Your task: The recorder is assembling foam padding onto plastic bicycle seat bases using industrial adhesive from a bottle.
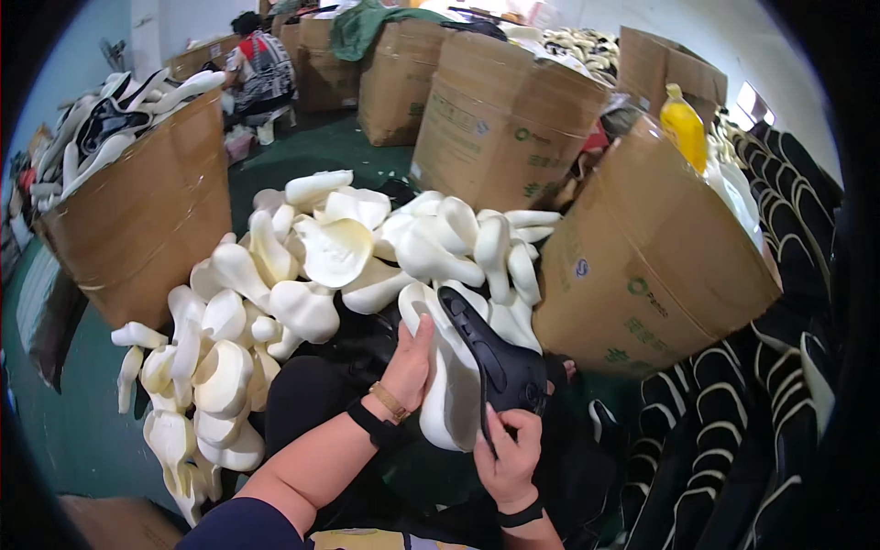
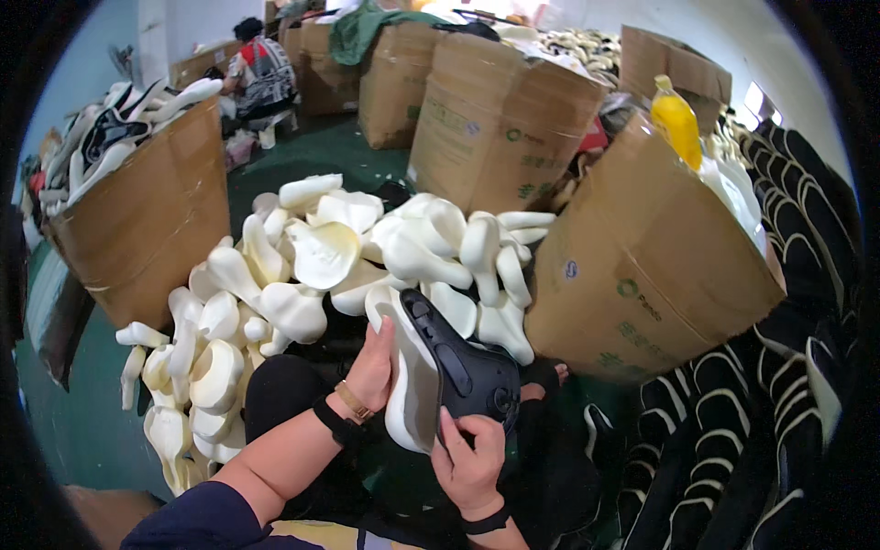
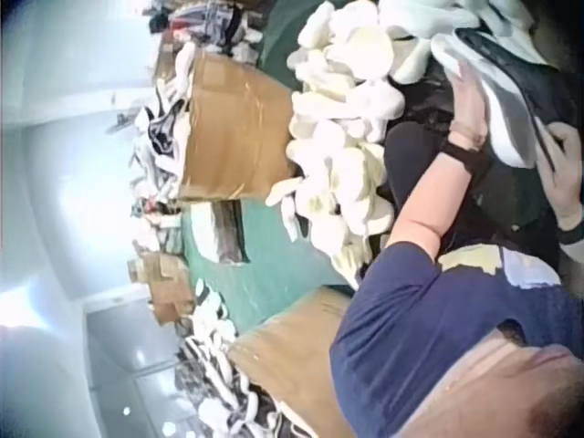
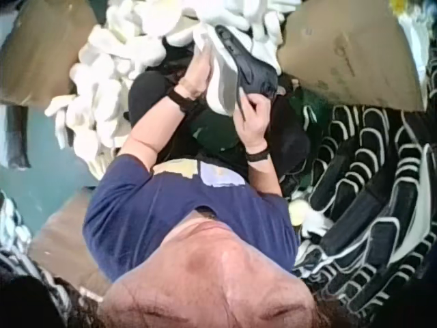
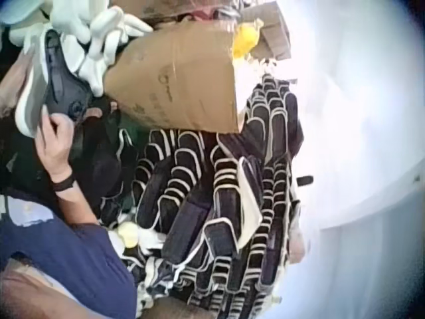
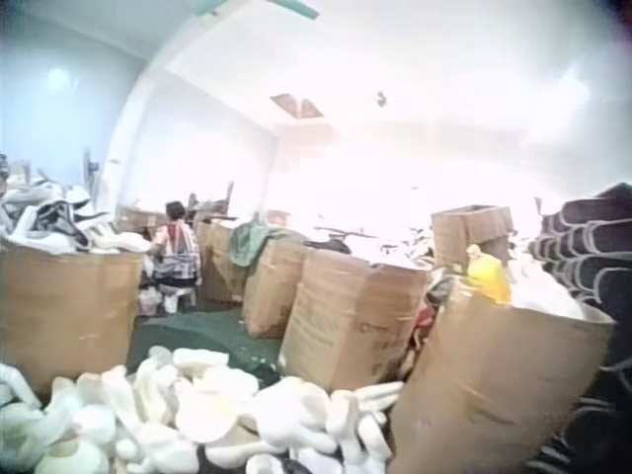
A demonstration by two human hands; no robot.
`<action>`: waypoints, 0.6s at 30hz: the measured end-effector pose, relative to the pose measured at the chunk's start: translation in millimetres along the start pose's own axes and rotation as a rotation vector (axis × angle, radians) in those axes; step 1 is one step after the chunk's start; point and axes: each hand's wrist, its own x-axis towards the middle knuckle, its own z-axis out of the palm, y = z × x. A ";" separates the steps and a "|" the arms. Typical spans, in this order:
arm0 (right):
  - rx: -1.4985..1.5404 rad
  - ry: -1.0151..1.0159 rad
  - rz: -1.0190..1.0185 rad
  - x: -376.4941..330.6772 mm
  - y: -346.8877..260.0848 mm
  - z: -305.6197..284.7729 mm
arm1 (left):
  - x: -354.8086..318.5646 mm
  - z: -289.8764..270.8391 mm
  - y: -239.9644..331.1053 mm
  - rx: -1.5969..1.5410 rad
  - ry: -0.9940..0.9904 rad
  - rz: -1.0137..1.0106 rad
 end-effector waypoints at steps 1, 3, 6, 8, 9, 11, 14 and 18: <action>-0.006 -0.012 -0.007 -1.4 -2.3 5.1 | -0.2 0.4 -0.2 -0.032 0.015 0.020; -0.015 -0.031 -0.058 2.8 -5.2 12.5 | 1.8 0.8 -1.8 -0.037 0.016 0.065; -0.033 -0.067 -0.098 6.3 -5.3 17.7 | 2.7 -4.9 0.3 -0.054 0.032 -0.007; -0.034 -0.060 -0.103 6.7 -3.8 19.8 | 2.8 -3.2 2.7 -0.032 0.024 0.028; -0.033 -0.067 -0.104 7.0 -3.7 20.6 | 2.4 -3.2 3.7 -0.033 0.005 0.025; -0.008 -0.056 -0.087 7.6 -4.3 21.6 | 1.5 -4.0 5.6 -0.037 -0.010 0.021; -0.003 -0.063 -0.081 8.0 -4.1 24.6 | 0.0 -6.2 6.2 -0.050 -0.033 -0.042; 0.011 -0.081 -0.078 9.1 -5.7 26.2 | -3.8 -2.6 9.8 -0.040 -0.041 -0.047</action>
